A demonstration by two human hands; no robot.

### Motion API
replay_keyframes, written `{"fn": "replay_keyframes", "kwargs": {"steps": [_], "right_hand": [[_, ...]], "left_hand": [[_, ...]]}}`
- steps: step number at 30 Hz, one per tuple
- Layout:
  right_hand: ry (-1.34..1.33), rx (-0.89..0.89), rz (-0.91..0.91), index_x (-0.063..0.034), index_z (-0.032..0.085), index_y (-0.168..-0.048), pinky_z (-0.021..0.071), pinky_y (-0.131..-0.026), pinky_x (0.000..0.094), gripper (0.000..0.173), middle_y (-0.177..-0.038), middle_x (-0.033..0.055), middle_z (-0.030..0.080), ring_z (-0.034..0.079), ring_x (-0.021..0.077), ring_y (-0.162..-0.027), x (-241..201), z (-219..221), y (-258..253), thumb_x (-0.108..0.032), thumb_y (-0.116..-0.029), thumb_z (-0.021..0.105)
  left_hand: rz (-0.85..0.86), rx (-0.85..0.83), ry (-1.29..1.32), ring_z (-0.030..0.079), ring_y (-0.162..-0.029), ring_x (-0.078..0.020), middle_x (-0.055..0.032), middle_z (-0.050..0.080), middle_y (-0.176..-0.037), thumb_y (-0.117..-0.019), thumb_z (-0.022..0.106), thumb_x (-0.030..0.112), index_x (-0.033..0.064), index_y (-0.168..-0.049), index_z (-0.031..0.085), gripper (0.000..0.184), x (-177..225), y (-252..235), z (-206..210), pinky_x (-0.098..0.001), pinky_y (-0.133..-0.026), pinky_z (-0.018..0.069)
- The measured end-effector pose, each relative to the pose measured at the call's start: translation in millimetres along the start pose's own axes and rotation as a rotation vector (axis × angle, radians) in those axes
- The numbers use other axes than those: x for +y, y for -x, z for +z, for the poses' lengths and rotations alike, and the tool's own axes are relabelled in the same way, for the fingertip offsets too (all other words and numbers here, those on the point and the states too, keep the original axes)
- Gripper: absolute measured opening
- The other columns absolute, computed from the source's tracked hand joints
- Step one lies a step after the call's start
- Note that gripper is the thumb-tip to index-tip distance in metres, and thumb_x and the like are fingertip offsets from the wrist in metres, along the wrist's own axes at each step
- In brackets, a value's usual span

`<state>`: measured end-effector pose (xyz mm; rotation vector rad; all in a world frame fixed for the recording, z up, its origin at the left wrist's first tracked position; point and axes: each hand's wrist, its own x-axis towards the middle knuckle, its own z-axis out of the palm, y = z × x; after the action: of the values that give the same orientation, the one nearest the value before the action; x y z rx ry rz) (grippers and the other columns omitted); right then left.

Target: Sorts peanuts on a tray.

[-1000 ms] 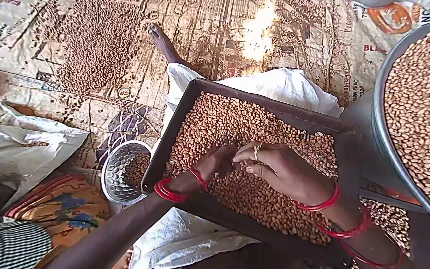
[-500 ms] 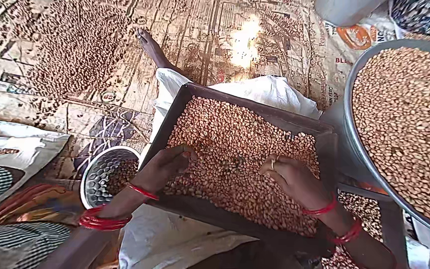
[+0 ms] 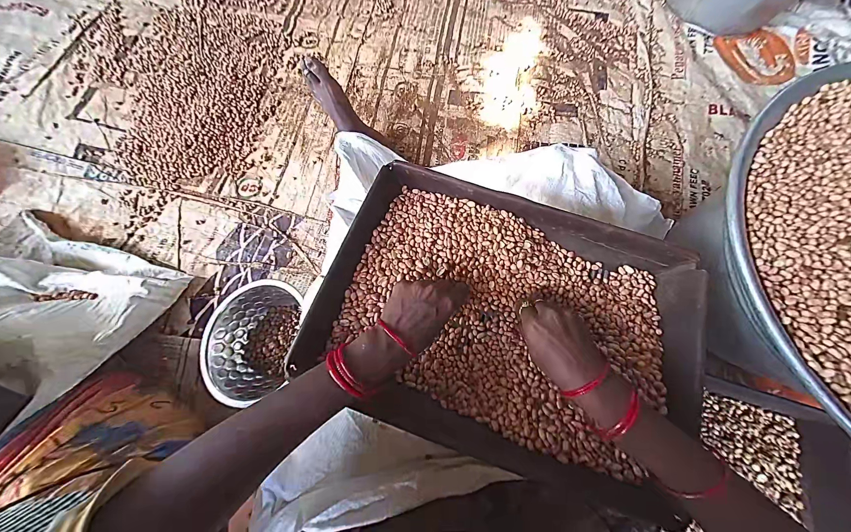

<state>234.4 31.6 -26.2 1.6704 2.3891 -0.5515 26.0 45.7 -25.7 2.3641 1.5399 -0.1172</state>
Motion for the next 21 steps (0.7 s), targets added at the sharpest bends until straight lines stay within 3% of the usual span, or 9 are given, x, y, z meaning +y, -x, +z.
{"fn": "replay_keyframes", "kwargs": {"steps": [1, 3, 8, 9, 11, 12, 14, 17, 21], "right_hand": [[-0.073, -0.087, 0.018, 0.0102, 0.065, -0.118, 0.0524, -0.087, 0.0554, 0.028, -0.109, 0.0306, 0.068, 0.068, 0.0468, -0.104, 4.6, -6.9, -3.1, -0.009, -0.1027, 0.052], [-0.214, -0.087, 0.000, 0.0076, 0.067, -0.114, 0.0508, -0.089, 0.0558, 0.026, -0.104, 0.0276, 0.070, 0.068, 0.0441, -0.102, 16.1, -14.1, -6.8, -0.013, -0.1009, 0.056], [-0.347, 0.097, -0.142, 0.0034, 0.071, -0.110, 0.0537, -0.084, 0.0543, 0.019, -0.097, 0.0229, 0.072, 0.071, 0.0395, -0.092, 25.1, -21.2, -13.1, -0.001, -0.0981, 0.058], [-0.370, 0.170, -0.197, 0.0034, 0.073, -0.105, 0.0550, -0.080, 0.0534, 0.015, -0.092, 0.0218, 0.072, 0.071, 0.0383, -0.086, 23.2, -21.2, -17.1, -0.001, -0.0962, 0.062], [-0.438, 0.288, -0.320, 0.0019, 0.074, -0.096, 0.0567, -0.075, 0.0486, 0.007, -0.087, 0.0179, 0.072, 0.071, 0.0331, -0.080, 13.3, -24.2, -26.6, -0.001, -0.0909, 0.070], [-0.467, 0.331, -0.393, 0.0008, 0.074, -0.094, 0.0574, -0.076, 0.0460, 0.006, -0.088, 0.0156, 0.073, 0.072, 0.0304, -0.082, 7.5, -23.2, -33.1, -0.002, -0.0890, 0.072], [-0.473, 0.384, -0.534, -0.0018, 0.075, -0.091, 0.0557, -0.087, 0.0446, 0.006, -0.094, 0.0125, 0.074, 0.071, 0.0292, -0.094, -1.4, -13.1, -46.6, -0.005, -0.0865, 0.074], [-0.450, 0.217, -0.558, -0.0007, 0.076, -0.095, 0.0451, -0.103, 0.0549, 0.012, -0.112, 0.0152, 0.073, 0.063, 0.0370, -0.118, 5.2, 4.7, -48.0, -0.011, -0.0926, 0.070], [-0.549, -0.261, -0.508, 0.0011, 0.074, -0.103, 0.0414, -0.109, 0.0487, 0.022, -0.117, 0.0154, 0.073, 0.062, 0.0326, -0.120, 63.2, -14.4, -8.4, -0.018, -0.0987, 0.064]], "left_hand": [[-0.028, -0.050, 0.011, 0.073, -0.084, -0.0430, -0.0212, 0.074, -0.100, -0.1029, 0.053, 0.005, 0.0053, -0.120, 0.072, 0.025, 1.0, -0.7, -2.6, -0.0578, -0.066, 0.0548], [-0.060, -0.105, 0.019, 0.072, -0.087, -0.0440, -0.0219, 0.073, -0.101, -0.1040, 0.051, 0.006, 0.0045, -0.123, 0.070, 0.027, 1.6, -1.6, -5.7, -0.0590, -0.069, 0.0541], [0.015, 0.109, 0.235, 0.072, -0.074, -0.0399, -0.0193, 0.073, -0.084, -0.0999, 0.061, 0.010, 0.0018, -0.106, 0.075, 0.018, -17.0, 4.7, -3.9, -0.0594, -0.064, 0.0540], [0.031, 0.164, 0.364, 0.069, -0.068, -0.0325, -0.0155, 0.070, -0.077, -0.1006, 0.061, 0.013, 0.0004, -0.102, 0.074, 0.018, -23.7, 7.3, -7.1, -0.0534, -0.062, 0.0546], [-0.009, 0.237, 0.685, 0.048, -0.054, -0.0071, 0.0013, 0.051, -0.064, -0.1044, 0.050, 0.016, 0.0044, -0.092, 0.064, 0.022, -31.9, 12.7, -9.7, -0.0260, -0.054, 0.0418], [-0.069, 0.225, 0.891, 0.043, -0.052, 0.0003, 0.0075, 0.046, -0.062, -0.1061, 0.043, 0.016, 0.0085, -0.089, 0.059, 0.025, -31.2, 15.7, -12.4, -0.0170, -0.051, 0.0370], [-0.153, 0.187, 1.224, 0.042, -0.051, 0.0048, 0.0115, 0.050, -0.063, -0.1066, 0.029, 0.014, 0.0132, -0.083, 0.056, 0.036, -25.9, 19.7, -15.1, -0.0108, -0.048, 0.0341], [-0.206, 0.074, 1.338, 0.044, -0.055, 0.0052, 0.0116, 0.055, -0.067, -0.1065, 0.022, 0.014, 0.0146, -0.079, 0.056, 0.044, -22.5, 21.6, -13.6, -0.0110, -0.051, 0.0346], [-0.126, 0.050, 1.010, 0.043, -0.056, 0.0034, 0.0088, 0.050, -0.066, -0.1055, 0.042, 0.010, 0.0061, -0.089, 0.064, 0.028, -30.1, 21.2, -10.2, -0.0149, -0.055, 0.0368]]}}
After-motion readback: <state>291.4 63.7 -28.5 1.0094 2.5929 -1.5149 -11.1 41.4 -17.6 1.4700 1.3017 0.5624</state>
